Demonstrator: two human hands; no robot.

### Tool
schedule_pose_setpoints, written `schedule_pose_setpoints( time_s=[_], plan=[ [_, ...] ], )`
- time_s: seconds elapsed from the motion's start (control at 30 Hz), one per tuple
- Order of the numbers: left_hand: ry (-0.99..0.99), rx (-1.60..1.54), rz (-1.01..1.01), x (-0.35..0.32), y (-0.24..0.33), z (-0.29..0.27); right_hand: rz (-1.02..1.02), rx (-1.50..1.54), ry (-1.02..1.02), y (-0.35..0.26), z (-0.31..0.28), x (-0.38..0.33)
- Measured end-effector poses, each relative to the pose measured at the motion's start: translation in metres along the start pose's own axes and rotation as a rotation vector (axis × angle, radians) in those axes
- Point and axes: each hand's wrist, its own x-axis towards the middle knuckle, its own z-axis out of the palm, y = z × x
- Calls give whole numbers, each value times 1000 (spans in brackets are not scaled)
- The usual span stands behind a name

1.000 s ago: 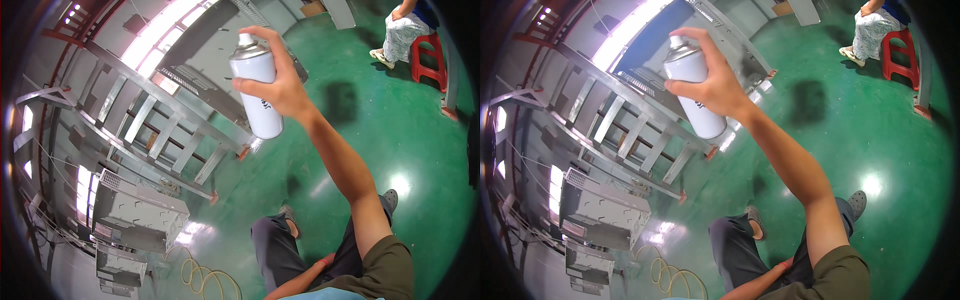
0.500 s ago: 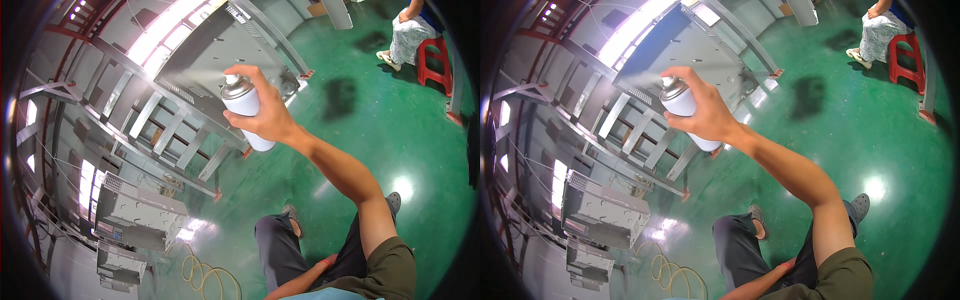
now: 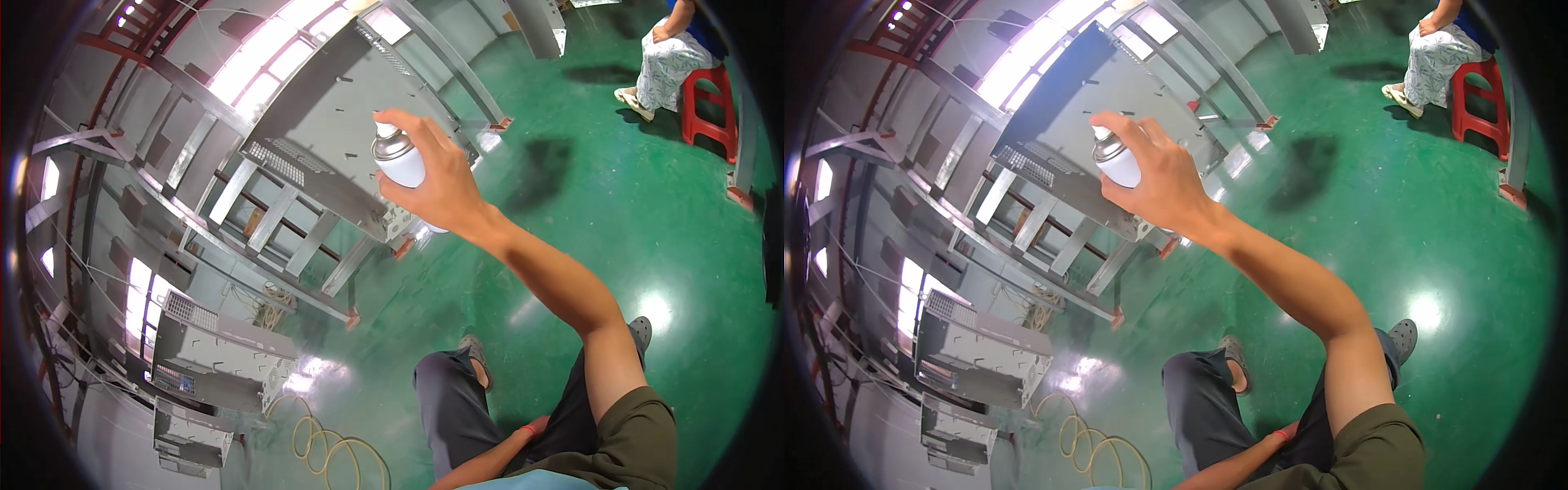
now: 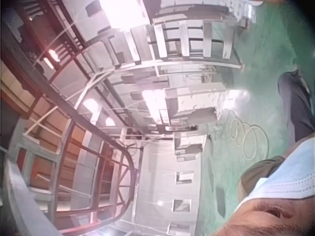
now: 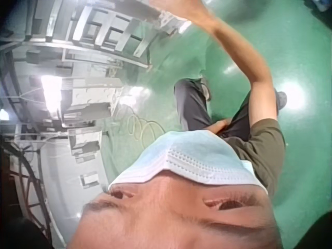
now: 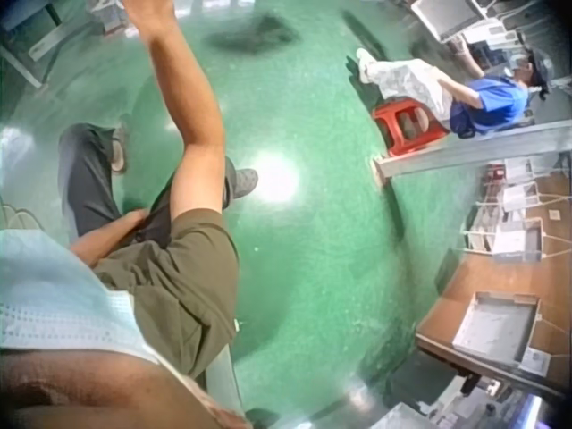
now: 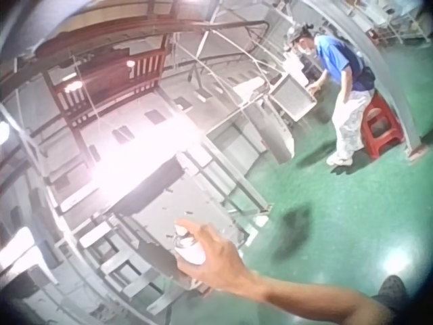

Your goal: The recorder picks up a spray paint can from an office area and proceeds to spray paint several metal chassis and components on a fabrication floor.

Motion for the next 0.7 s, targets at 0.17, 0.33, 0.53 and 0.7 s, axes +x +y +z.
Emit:
schedule_pose_setpoints(
  time_s=[0.17,0.33,0.53,0.7],
  plan=[
    [7,-7,-1,4,5,-3,-96,-254,5,14,-3,-2],
    [13,-7,2,10,10,-7,-181,-348,54,31,-4,-1],
    [18,-10,10,19,15,-11,-262,-329,215,43,-5,9],
    [38,3,22,26,19,-12,-285,-268,322,45,-12,22]
  ],
)
